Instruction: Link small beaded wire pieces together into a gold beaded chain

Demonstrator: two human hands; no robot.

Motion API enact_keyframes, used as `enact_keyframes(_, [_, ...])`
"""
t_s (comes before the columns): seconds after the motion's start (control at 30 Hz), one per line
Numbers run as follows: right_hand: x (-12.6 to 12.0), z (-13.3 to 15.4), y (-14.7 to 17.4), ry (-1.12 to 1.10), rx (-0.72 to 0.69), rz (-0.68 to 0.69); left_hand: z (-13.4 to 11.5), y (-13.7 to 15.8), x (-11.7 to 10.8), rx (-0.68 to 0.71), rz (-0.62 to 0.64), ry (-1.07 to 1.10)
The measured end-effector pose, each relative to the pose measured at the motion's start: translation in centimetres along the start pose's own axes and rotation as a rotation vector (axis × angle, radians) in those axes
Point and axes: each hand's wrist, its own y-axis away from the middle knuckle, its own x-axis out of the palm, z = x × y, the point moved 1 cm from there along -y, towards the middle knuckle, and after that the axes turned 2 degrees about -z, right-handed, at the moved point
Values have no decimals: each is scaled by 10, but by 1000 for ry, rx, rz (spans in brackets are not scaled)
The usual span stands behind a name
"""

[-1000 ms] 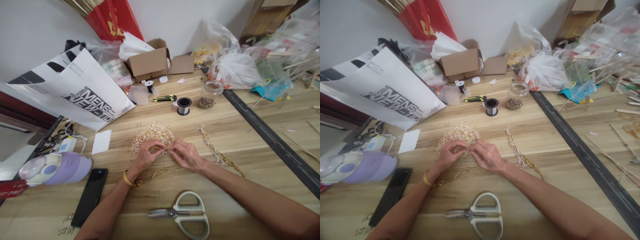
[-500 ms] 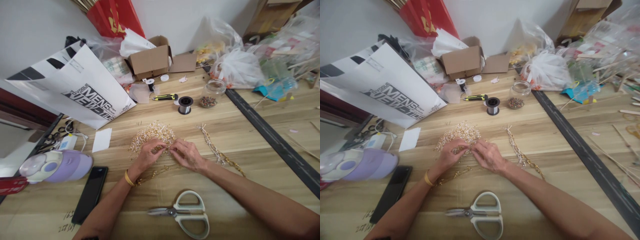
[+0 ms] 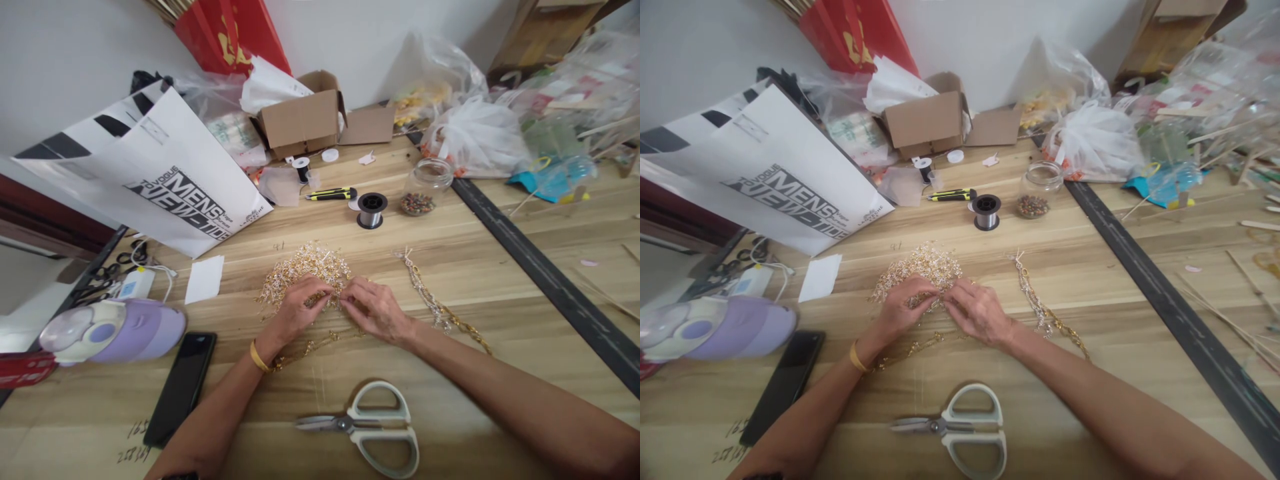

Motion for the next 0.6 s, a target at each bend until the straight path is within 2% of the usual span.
enact_keyframes(0.6, [0,-1,0,-5,2,-28,-3,-2,1,-4,4,-2])
